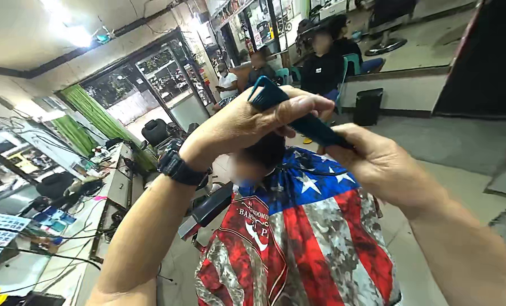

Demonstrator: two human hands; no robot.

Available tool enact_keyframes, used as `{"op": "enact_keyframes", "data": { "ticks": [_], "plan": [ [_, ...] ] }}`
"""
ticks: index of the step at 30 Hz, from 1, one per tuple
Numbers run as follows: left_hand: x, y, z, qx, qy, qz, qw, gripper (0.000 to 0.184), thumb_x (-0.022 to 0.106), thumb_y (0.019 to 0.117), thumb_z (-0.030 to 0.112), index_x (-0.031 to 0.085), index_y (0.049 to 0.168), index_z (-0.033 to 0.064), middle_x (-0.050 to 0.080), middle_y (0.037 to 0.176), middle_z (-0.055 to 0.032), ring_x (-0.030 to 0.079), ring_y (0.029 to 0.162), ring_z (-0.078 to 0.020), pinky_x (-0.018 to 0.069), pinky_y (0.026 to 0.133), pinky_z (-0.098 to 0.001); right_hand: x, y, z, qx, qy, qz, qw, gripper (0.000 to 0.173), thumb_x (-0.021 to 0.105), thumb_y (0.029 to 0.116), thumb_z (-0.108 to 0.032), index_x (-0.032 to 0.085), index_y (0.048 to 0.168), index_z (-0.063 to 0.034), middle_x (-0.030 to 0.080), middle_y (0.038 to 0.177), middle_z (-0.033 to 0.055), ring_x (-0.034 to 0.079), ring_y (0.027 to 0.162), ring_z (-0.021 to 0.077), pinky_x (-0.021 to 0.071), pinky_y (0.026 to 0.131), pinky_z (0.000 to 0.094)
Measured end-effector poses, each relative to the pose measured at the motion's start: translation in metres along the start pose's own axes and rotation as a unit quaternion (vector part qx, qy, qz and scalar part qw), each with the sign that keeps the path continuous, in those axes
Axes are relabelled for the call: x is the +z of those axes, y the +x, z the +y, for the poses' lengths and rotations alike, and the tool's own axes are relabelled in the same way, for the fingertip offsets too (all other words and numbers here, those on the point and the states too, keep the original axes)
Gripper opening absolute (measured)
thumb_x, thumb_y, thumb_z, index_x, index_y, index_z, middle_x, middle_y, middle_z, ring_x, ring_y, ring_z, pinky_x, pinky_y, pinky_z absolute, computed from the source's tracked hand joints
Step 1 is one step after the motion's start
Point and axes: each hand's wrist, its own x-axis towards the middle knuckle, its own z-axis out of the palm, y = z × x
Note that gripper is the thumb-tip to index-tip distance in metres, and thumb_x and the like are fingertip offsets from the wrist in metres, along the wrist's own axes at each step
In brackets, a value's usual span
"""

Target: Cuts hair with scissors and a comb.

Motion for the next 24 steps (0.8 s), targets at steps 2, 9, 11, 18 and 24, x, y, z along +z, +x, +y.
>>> {"op": "enact_keyframes", "data": {
  "ticks": [2,9,11,18,24],
  "plan": [
    [-0.016,-0.031,-0.01,-0.015,-0.003,0.018,1.0,0.044,0.056,0.104,0.016,0.053,0.145,-0.0011,0.068,0.129,-0.0097,0.068,0.111,-0.0143,0.058,0.097,-0.032,0.003,0.006,-0.009,-0.009,-0.115,0.012,0.993,0.028,0.052,0.1055,-0.022,0.063,0.131,-0.0148,0.068,0.108,0.0018,0.065,0.095,0.0113,0.0556,0.084,0.0349],
    [-0.07,-0.139,-0.106,-0.217,0.154,0.242,0.933,0.046,0.047,0.1021,0.011,0.047,0.148,0.0044,0.066,0.127,-0.0123,0.067,0.109,-0.0193,0.0551,0.094,-0.0412,0.038,0.064,-0.033,-0.065,-0.405,-0.08,0.909,0.028,0.05,0.1018,-0.007,0.068,0.122,-0.0145,0.07,0.106,0.0143,0.063,0.106,0.0429,0.0476,0.079,0.0634],
    [-0.061,-0.147,-0.119,-0.248,0.112,0.264,0.925,0.046,0.047,0.1015,0.01,0.047,0.147,0.0039,0.069,0.118,-0.0111,0.068,0.102,-0.0194,0.0556,0.091,-0.0414,0.047,0.076,-0.033,-0.089,-0.452,-0.093,0.883,0.026,0.051,0.1013,-0.007,0.068,0.119,-0.0152,0.07,0.102,0.0131,0.063,0.104,0.0403,0.0469,0.076,0.0597],
    [-0.011,-0.108,-0.116,-0.324,0.008,0.275,0.905,0.042,0.047,0.1072,0.023,0.047,0.146,0.0066,0.075,0.104,-0.0063,0.069,0.09,-0.016,0.0544,0.082,-0.0374,0.005,0.055,-0.018,-0.101,-0.51,-0.107,0.848,0.031,0.054,0.0993,-0.001,0.069,0.122,-0.015,0.068,0.099,0.0149,0.063,0.1,0.0427,0.0458,0.074,0.0609],
    [0.011,-0.067,-0.117,-0.357,0.049,0.311,0.88,0.049,0.055,0.1026,0.038,0.054,0.141,0.0079,0.074,0.1,-0.0095,0.071,0.089,-0.0213,0.0576,0.083,-0.0461,-0.062,-0.023,0.019,0.008,-0.508,-0.181,0.842,0.021,0.066,0.0912,-0.002,0.074,0.104,-0.0173,0.068,0.093,0.0082,0.064,0.093,0.0369,0.0482,0.066,0.0576]
  ]
}}
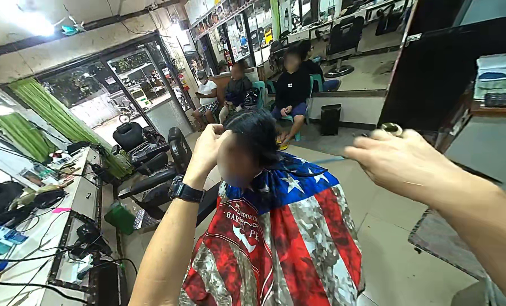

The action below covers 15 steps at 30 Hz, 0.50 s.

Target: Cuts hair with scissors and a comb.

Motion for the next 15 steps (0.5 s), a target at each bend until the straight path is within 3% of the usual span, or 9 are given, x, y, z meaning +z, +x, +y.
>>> {"op": "enact_keyframes", "data": {
  "ticks": [2,4,6,8,10,15],
  "plan": [
    [0.005,-0.002,0.006,-0.015,0.029,0.014,0.999,0.051,0.055,0.1017,0.04,0.054,0.141,0.0084,0.074,0.101,-0.0093,0.072,0.09,-0.0219,0.058,0.084,-0.0478,0.017,-0.03,0.03,0.027,0.137,-0.038,0.989,0.019,0.059,0.0965,-0.007,0.075,0.101,-0.0169,0.07,0.092,0.0038,0.067,0.091,0.028,0.0521,0.07,0.0543],
    [0.01,-0.007,0.011,-0.037,0.036,0.034,0.998,0.052,0.057,0.1013,0.042,0.053,0.141,0.0083,0.074,0.101,-0.0094,0.072,0.089,-0.0222,0.0581,0.082,-0.0478,0.031,-0.039,0.037,0.079,0.296,-0.007,0.952,0.024,0.051,0.1013,-0.017,0.072,0.112,-0.0139,0.071,0.098,0.0036,0.068,0.089,0.0206,0.0549,0.077,0.0511],
    [0.015,-0.016,0.018,-0.06,0.038,0.055,0.996,0.054,0.057,0.101,0.044,0.052,0.142,0.0091,0.074,0.102,-0.0102,0.073,0.09,-0.0234,0.0592,0.083,-0.0486,0.037,-0.024,0.013,0.151,0.406,0.032,0.901,0.03,0.052,0.1051,-0.014,0.064,0.132,-0.008,0.071,0.106,0.0151,0.069,0.092,0.0305,0.0539,0.082,0.0594],
    [0.021,-0.037,0.028,-0.073,0.033,0.072,0.994,0.058,0.056,0.1011,0.049,0.048,0.146,0.0121,0.073,0.102,-0.0131,0.071,0.085,-0.0268,0.0573,0.077,-0.0504,0.054,-0.001,-0.019,0.183,0.463,0.059,0.865,0.038,0.05,0.106,-0.011,0.055,0.143,-0.0099,0.071,0.109,0.0161,0.069,0.096,0.0311,0.0552,0.085,0.0578],
    [0.03,-0.053,0.032,-0.08,0.029,0.095,0.992,0.062,0.055,0.1004,0.053,0.045,0.147,0.0139,0.072,0.103,-0.0149,0.069,0.083,-0.0289,0.056,0.073,-0.0511,0.073,0.018,-0.049,0.184,0.504,0.071,0.841,0.039,0.045,0.1062,-0.012,0.053,0.144,-0.0088,0.071,0.107,0.0144,0.069,0.096,0.0287,0.0559,0.085,0.0545],
    [0.058,-0.047,0.037,-0.106,0.036,0.137,0.984,0.062,0.06,0.0999,0.048,0.046,0.145,0.0074,0.071,0.105,-0.015,0.071,0.09,-0.0287,0.0573,0.081,-0.0526,0.096,0.029,-0.105,0.197,0.558,0.053,0.805,0.04,0.04,0.1059,-0.011,0.053,0.143,-0.0051,0.07,0.108,0.012,0.068,0.095,0.0243,0.0555,0.087,0.0466]
  ]
}}
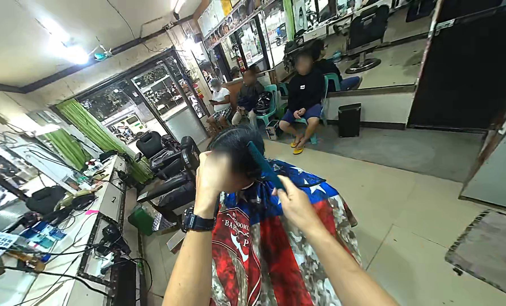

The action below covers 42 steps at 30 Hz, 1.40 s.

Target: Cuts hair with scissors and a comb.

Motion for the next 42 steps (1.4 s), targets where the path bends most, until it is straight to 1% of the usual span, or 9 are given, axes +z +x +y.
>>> {"op": "enact_keyframes", "data": {
  "ticks": [6,11,14,18,22,25,35,38,42],
  "plan": [
    [0.036,-0.016,0.012,0.02,0.056,0.037,0.998,0.072,0.066,0.0968,0.044,0.036,0.152,0.0067,0.07,0.104,-0.0175,0.069,0.095,-0.0345,0.0545,0.085,-0.0593,0.019,-0.021,0.014,-0.026,-0.005,-0.034,0.999,0.041,0.042,0.1025,-0.008,0.058,0.14,-0.0046,0.071,0.11,0.0134,0.069,0.103,0.0256,0.0536,0.095,0.0456],
    [0.061,-0.018,0.02,0.045,0.091,0.038,0.994,0.073,0.071,0.0945,0.044,0.036,0.155,0.0232,0.071,0.106,-0.0203,0.069,0.097,-0.0415,0.0518,0.084,-0.0651,-0.003,-0.039,0.038,-0.094,-0.061,-0.057,0.992,0.04,0.042,0.1006,-0.012,0.067,0.131,-0.0105,0.073,0.114,0.0108,0.069,0.108,0.0267,0.0535,0.096,0.0491],
    [0.069,-0.008,0.012,0.081,0.032,-0.009,0.996,0.037,0.068,0.0987,0.035,0.063,0.132,0.0205,0.07,0.123,-0.0106,0.066,0.113,-0.0305,0.0509,0.096,-0.059,-0.028,-0.056,0.062,-0.077,0.001,-0.093,0.993,0.039,0.039,0.1008,-0.017,0.07,0.124,-0.0107,0.073,0.094,0.0047,0.069,0.086,0.0179,0.0566,0.081,0.0435],
    [0.067,-0.003,-0.006,0.106,-0.033,-0.039,0.993,0.018,0.064,0.1021,0.029,0.076,0.105,0.0155,0.075,0.099,-0.0007,0.069,0.094,-0.0135,0.0544,0.087,-0.0433,-0.045,-0.053,0.082,-0.016,0.07,0.026,0.997,0.036,0.037,0.1019,-0.022,0.061,0.126,-0.0078,0.071,0.093,0.0008,0.068,0.079,0.0134,0.0577,0.071,0.0386],
    [0.052,-0.012,-0.015,0.138,-0.057,-0.052,0.988,0.023,0.059,0.1042,0.027,0.076,0.1,0.0119,0.073,0.088,0.0001,0.069,0.083,-0.0094,0.0561,0.081,-0.0357,-0.034,-0.007,0.036,-0.062,-0.012,0.111,0.992,0.036,0.041,0.1036,-0.01,0.062,0.131,-0.0003,0.068,0.121,0.0176,0.066,0.113,0.0281,0.0523,0.099,0.0484],
    [0.039,-0.023,-0.011,0.155,-0.021,-0.06,0.986,0.025,0.058,0.1041,0.031,0.075,0.102,0.0127,0.073,0.088,0.0008,0.069,0.083,-0.008,0.0565,0.08,-0.0335,-0.006,0.031,0.006,-0.091,-0.036,0.173,0.98,0.036,0.047,0.1018,-0.003,0.062,0.134,-0.0028,0.068,0.123,0.0184,0.066,0.115,0.032,0.052,0.101,0.0509],
    [0.025,-0.053,0.025,0.17,0.182,-0.09,0.964,0.041,0.053,0.1031,0.045,0.073,0.109,0.0105,0.07,0.098,-0.0108,0.069,0.095,-0.0268,0.0551,0.085,-0.0502,0.067,0.042,-0.022,-0.093,-0.02,0.214,0.972,0.035,0.053,0.1012,-0.012,0.068,0.133,-0.013,0.072,0.116,0.0109,0.067,0.11,0.0283,0.0531,0.098,0.0498],
    [0.035,-0.048,0.043,0.186,0.248,-0.087,0.947,0.048,0.046,0.1046,0.048,0.072,0.103,0.0071,0.071,0.098,-0.0141,0.07,0.093,-0.0318,0.0554,0.079,-0.0549,0.075,0.011,-0.042,-0.043,0.087,0.167,0.981,0.023,0.064,0.0955,-0.012,0.071,0.112,0.0016,0.073,0.103,0.0127,0.069,0.101,0.0186,0.054,0.095,0.0384],
    [0.054,-0.033,0.056,0.231,0.311,-0.149,0.91,0.044,0.051,0.1035,0.041,0.07,0.096,0.0015,0.069,0.097,-0.0201,0.07,0.091,-0.0378,0.0561,0.07,-0.0577,0.07,-0.002,-0.054,0.075,0.316,0.053,0.944,0.027,0.053,0.1028,-0.006,0.056,0.129,0.0017,0.066,0.113,0.0084,0.063,0.105,0.0077,0.0536,0.093,0.0268]
  ]
}}
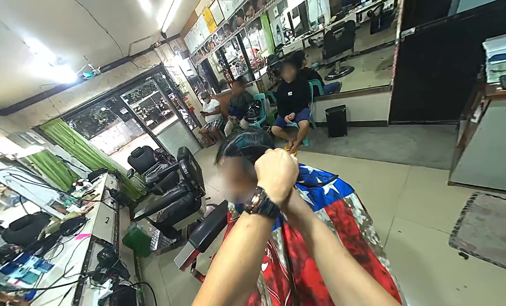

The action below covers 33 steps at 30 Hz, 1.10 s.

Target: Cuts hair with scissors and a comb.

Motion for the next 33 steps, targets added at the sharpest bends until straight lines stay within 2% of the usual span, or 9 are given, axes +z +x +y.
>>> {"op": "enact_keyframes", "data": {
  "ticks": [5,8,10,13,16,19,22,28,33],
  "plan": [
    [-0.017,-0.007,-0.025,0.298,-0.11,-0.122,0.941,0.032,0.061,0.1023,0.029,0.07,0.125,0.0086,0.069,0.122,-0.0092,0.066,0.112,-0.0208,0.0548,0.097,-0.0447,-0.009,0.008,0.001,0.11,0.177,-0.047,0.977,0.014,0.049,0.1026,0.002,0.059,0.113,0.0014,0.066,0.092,0.0068,0.065,0.08,0.0107,0.0574,0.073,0.0263],
    [-0.059,-0.037,-0.073,0.331,-0.318,-0.096,0.883,0.017,0.061,0.1016,0.013,0.072,0.11,0.0042,0.072,0.098,-0.0036,0.067,0.083,-0.0104,0.059,0.074,-0.0305,-0.02,0.019,-0.001,0.142,0.199,-0.121,0.962,0.018,0.048,0.1028,-0.001,0.061,0.115,-0.0064,0.068,0.09,0.0057,0.066,0.074,0.0142,0.0581,0.064,0.03],
    [-0.074,-0.032,-0.126,0.282,-0.293,-0.012,0.913,0.01,0.07,0.0948,0.014,0.071,0.103,0.0081,0.07,0.114,-0.0032,0.068,0.097,-0.0142,0.0605,0.082,-0.0349,-0.029,0.029,0.009,0.126,0.193,-0.178,0.957,0.034,0.046,0.1026,-0.002,0.058,0.133,-0.0112,0.066,0.098,0.0052,0.064,0.078,0.014,0.0565,0.067,0.0298],
    [-0.071,-0.001,-0.179,0.255,-0.114,0.023,0.96,0.023,0.089,0.0746,0.03,0.075,0.089,0.0175,0.037,0.161,-0.009,0.035,0.146,-0.0366,0.0365,0.11,-0.0622,-0.038,0.033,0.015,0.107,0.203,-0.193,0.954,0.039,0.046,0.1015,-0.002,0.056,0.138,-0.0109,0.065,0.099,0.0063,0.063,0.079,0.014,0.0557,0.068,0.0288],
    [-0.059,0.025,-0.171,0.305,-0.014,-0.029,0.952,0.031,0.09,0.0701,0.045,0.078,0.091,0.026,0.026,0.168,-0.0092,0.016,0.154,-0.0427,0.0215,0.117,-0.0689,-0.04,0.032,0.022,0.084,0.2,-0.186,0.958,0.039,0.047,0.1007,-0.001,0.057,0.137,-0.0088,0.065,0.099,0.0067,0.064,0.082,0.0144,0.0561,0.072,0.0292],
    [-0.046,0.053,-0.151,0.383,0.037,-0.064,0.921,0.025,0.09,0.0718,0.039,0.081,0.089,0.0227,0.041,0.162,-0.0032,0.019,0.155,-0.0378,0.0132,0.121,-0.0676,-0.04,0.028,0.025,0.045,0.167,-0.169,0.97,0.036,0.049,0.1006,0.0,0.06,0.134,-0.0057,0.067,0.1,0.0071,0.065,0.087,0.0134,0.0566,0.078,0.0287],
    [-0.035,0.065,-0.136,0.451,0.07,-0.068,0.887,0.017,0.084,0.0806,0.029,0.079,0.094,0.0191,0.07,0.128,-0.0013,0.041,0.147,-0.0306,0.0159,0.123,-0.064,-0.047,0.019,0.021,0.007,0.1,-0.151,0.984,0.035,0.05,0.1009,0.0,0.063,0.133,-0.0044,0.07,0.108,0.0074,0.066,0.096,0.0117,0.0547,0.089,0.0273],
    [-0.043,0.058,-0.127,0.486,0.151,-0.087,0.857,0.022,0.061,0.0998,0.025,0.079,0.09,0.0161,0.076,0.1,-0.0014,0.066,0.117,-0.0184,0.0375,0.117,-0.0508,-0.069,0.025,0.027,-0.108,0.087,0.018,0.99,0.034,0.05,0.0998,0.0,0.059,0.132,-0.0073,0.067,0.112,0.0047,0.065,0.098,0.0126,0.0562,0.089,0.0318],
    [-0.05,0.041,-0.125,0.485,0.165,-0.089,0.854,0.023,0.062,0.0985,0.026,0.079,0.087,0.0164,0.076,0.096,0.0,0.068,0.111,-0.0191,0.0415,0.113,-0.0485,-0.042,0.054,0.013,-0.129,-0.189,0.165,0.959,0.033,0.048,0.1044,-0.006,0.057,0.136,-0.011,0.071,0.112,0.0102,0.069,0.095,0.0222,0.0569,0.081,0.0459]
  ]
}}
